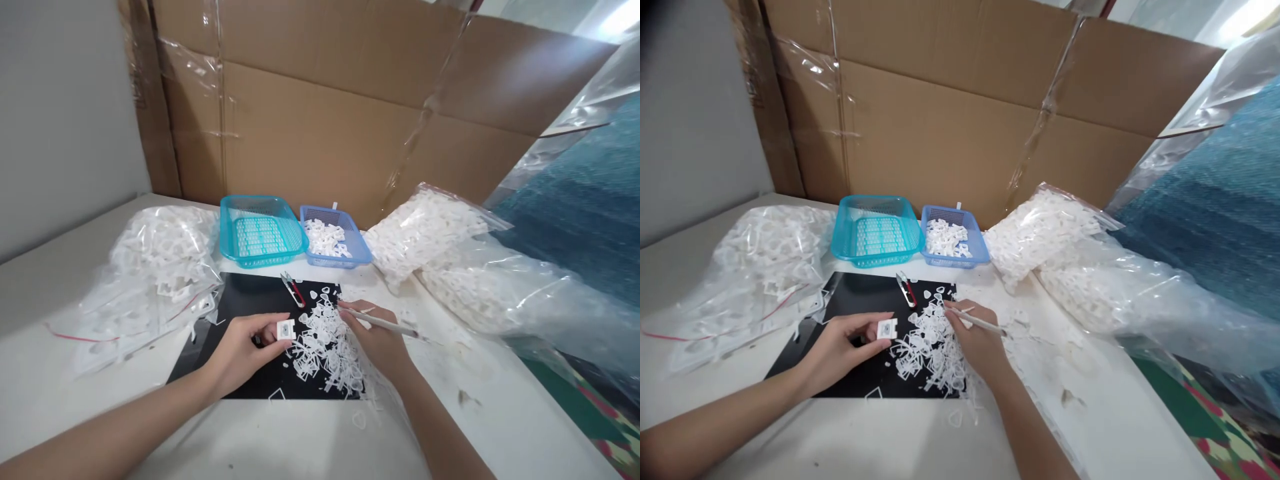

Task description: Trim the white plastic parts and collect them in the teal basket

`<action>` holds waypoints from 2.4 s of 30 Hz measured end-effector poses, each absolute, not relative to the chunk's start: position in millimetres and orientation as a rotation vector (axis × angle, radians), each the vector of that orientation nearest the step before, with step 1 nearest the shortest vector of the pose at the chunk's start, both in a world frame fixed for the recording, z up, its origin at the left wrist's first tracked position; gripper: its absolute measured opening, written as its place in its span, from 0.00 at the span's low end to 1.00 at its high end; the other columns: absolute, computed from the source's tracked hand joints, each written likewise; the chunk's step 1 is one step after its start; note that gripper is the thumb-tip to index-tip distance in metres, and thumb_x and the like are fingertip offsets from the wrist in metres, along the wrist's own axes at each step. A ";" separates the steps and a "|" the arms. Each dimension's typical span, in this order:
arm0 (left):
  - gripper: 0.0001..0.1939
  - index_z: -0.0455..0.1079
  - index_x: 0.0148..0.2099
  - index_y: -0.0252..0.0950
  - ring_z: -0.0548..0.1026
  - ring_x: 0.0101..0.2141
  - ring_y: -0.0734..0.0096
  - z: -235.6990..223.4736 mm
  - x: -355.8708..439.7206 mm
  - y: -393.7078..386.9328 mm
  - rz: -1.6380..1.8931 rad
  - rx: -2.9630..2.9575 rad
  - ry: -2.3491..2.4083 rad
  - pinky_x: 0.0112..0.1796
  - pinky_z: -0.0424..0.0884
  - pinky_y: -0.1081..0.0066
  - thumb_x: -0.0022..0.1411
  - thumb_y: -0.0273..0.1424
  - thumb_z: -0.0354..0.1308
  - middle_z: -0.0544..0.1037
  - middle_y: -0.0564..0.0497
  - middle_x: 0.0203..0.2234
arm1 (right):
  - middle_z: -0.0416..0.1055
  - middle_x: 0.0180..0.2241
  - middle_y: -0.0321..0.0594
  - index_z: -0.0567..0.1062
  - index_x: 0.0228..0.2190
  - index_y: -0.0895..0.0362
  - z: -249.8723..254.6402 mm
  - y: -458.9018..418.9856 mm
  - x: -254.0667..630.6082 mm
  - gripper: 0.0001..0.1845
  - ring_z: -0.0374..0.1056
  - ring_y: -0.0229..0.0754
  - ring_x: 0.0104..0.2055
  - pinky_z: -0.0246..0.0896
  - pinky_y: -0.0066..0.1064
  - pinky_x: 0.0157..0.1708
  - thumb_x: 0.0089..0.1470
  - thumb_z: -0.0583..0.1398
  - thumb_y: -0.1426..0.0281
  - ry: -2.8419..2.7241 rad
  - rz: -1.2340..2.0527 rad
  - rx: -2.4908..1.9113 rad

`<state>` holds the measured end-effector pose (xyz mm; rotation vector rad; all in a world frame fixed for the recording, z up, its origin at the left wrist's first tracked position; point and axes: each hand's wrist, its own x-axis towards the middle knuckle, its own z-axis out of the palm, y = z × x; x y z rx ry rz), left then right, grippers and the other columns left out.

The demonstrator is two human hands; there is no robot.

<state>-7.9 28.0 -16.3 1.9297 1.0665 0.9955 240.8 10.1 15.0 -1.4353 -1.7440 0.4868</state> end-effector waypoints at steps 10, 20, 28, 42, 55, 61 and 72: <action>0.18 0.75 0.52 0.41 0.71 0.25 0.72 -16.6 -6.4 25.5 0.944 1.978 0.999 0.29 0.71 0.72 0.59 0.30 0.59 0.73 0.54 0.25 | 0.78 0.42 0.39 0.79 0.38 0.50 4.9 -9.7 192.7 0.11 0.72 0.41 0.44 0.66 0.39 0.47 0.58 0.59 0.76 -1.936 0.616 -0.929; 0.18 0.75 0.53 0.35 0.69 0.25 0.75 -18.8 -9.5 26.2 0.876 1.977 0.977 0.29 0.69 0.75 0.60 0.29 0.59 0.72 0.54 0.25 | 0.78 0.41 0.39 0.72 0.40 0.53 -5.4 -10.7 191.0 0.11 0.71 0.39 0.44 0.67 0.37 0.46 0.60 0.55 0.79 -1.995 0.578 -0.870; 0.16 0.77 0.49 0.33 0.70 0.25 0.75 -13.9 -9.0 25.0 0.859 1.924 1.021 0.28 0.68 0.76 0.59 0.31 0.62 0.74 0.54 0.24 | 0.74 0.41 0.45 0.71 0.45 0.55 -21.6 -12.9 186.5 0.12 0.64 0.44 0.43 0.69 0.38 0.39 0.61 0.54 0.77 -2.091 0.267 -0.880; 0.17 0.77 0.48 0.35 0.67 0.24 0.77 -7.5 -6.0 20.1 0.850 1.780 1.072 0.29 0.67 0.76 0.55 0.31 0.64 0.74 0.56 0.23 | 0.72 0.44 0.45 0.72 0.46 0.54 -17.1 -2.8 203.7 0.15 0.71 0.43 0.45 0.72 0.36 0.43 0.62 0.52 0.77 -1.835 0.034 -1.151; 0.20 0.73 0.52 0.34 0.70 0.23 0.76 -14.7 -5.2 17.9 0.836 1.572 1.031 0.27 0.72 0.74 0.58 0.34 0.63 0.73 0.54 0.24 | 0.70 0.33 0.39 0.78 0.34 0.56 7.5 -12.5 200.5 0.07 0.70 0.37 0.32 0.69 0.29 0.30 0.55 0.59 0.74 -1.773 0.251 -1.161; 0.17 0.75 0.51 0.36 0.63 0.19 0.80 -10.7 -2.9 15.0 0.793 1.633 1.053 0.21 0.64 0.78 0.59 0.33 0.62 0.75 0.55 0.23 | 0.71 0.32 0.41 0.77 0.37 0.56 -2.6 -23.7 178.6 0.11 0.69 0.40 0.36 0.68 0.33 0.34 0.55 0.58 0.78 -1.854 0.284 -1.041; 0.17 0.76 0.49 0.35 0.65 0.18 0.81 -11.8 -3.4 13.1 0.786 1.623 1.129 0.19 0.63 0.79 0.58 0.34 0.63 0.78 0.54 0.24 | 0.73 0.35 0.44 0.73 0.40 0.56 -11.9 -23.3 174.9 0.13 0.68 0.44 0.38 0.67 0.41 0.38 0.54 0.58 0.81 -1.926 0.053 -1.033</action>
